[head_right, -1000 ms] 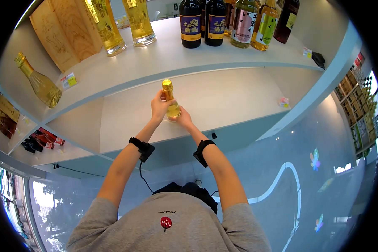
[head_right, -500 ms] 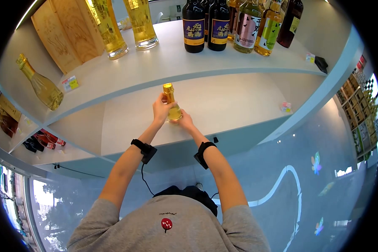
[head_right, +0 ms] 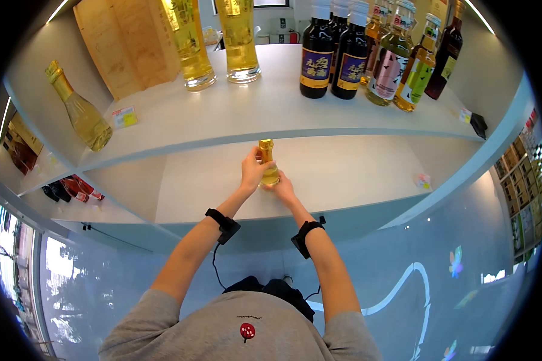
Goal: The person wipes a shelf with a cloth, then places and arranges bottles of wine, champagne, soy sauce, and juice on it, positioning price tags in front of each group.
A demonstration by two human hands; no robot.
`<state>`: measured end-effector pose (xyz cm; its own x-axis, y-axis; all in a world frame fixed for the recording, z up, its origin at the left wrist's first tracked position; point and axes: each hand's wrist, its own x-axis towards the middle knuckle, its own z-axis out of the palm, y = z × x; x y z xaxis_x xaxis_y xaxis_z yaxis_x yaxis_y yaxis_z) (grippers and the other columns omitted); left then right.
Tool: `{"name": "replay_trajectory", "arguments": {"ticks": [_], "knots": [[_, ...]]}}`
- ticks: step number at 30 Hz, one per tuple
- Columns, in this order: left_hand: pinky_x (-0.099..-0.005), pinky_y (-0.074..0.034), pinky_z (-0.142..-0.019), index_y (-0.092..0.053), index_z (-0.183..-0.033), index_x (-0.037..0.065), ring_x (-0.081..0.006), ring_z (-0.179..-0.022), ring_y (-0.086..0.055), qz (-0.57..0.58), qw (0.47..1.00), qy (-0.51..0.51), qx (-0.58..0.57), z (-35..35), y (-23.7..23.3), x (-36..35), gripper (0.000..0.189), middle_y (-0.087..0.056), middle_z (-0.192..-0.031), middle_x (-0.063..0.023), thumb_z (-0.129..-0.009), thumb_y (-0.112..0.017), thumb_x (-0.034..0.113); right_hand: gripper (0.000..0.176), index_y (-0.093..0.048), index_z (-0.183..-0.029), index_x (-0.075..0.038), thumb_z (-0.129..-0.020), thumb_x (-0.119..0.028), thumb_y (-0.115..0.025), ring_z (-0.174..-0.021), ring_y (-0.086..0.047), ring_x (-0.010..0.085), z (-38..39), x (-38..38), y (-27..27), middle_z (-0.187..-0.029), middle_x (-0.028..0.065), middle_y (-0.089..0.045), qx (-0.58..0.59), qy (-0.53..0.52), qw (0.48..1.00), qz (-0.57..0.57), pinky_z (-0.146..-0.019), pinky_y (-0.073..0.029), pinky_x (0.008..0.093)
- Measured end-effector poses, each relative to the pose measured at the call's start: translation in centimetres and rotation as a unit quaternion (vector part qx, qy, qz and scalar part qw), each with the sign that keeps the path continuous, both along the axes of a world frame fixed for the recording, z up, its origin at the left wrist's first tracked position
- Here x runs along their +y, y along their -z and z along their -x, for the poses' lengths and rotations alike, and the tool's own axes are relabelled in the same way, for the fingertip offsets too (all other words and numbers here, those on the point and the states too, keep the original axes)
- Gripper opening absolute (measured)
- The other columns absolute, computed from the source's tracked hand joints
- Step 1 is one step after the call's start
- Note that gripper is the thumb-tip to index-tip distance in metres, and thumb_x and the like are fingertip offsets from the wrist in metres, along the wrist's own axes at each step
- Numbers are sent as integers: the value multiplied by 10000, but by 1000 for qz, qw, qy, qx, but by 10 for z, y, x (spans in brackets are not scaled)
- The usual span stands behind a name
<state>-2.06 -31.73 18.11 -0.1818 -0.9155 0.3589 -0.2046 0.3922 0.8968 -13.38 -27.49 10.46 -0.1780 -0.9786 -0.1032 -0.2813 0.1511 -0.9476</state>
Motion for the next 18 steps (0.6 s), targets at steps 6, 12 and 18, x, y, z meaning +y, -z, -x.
{"name": "replay_trajectory", "arguments": {"ticks": [6,12,18], "knots": [[-374,-463,-738,-503,-964,4,-297,-857,-578,7,1000,10,-25,-3,2,0,410,-580,-902,-146,-667,-753,134,709,-395,-1298,-67,-700,-196,-755,-1123,-508,223,-1,0,-1,-1206,90,-541,19,-21,1000,9,-919,-409,339],[-360,-475,-756,-528,-967,17,-282,-893,-554,182,979,-41,-76,-56,-18,24,302,-557,-957,-119,-740,-700,117,600,-430,-1241,-38,-728,-149,-721,-1070,-516,230,-22,36,21,-1141,105,-551,76,232,960,136,-873,-438,350],[-299,-475,-737,-569,-915,22,-232,-841,-566,237,963,-125,25,-139,-121,93,164,-567,-957,-91,-772,-649,15,354,-508,-1140,-12,-802,-33,-613,-984,-537,174,-130,107,-119,-1066,90,-556,-35,-53,960,273,-809,-457,292]]}}
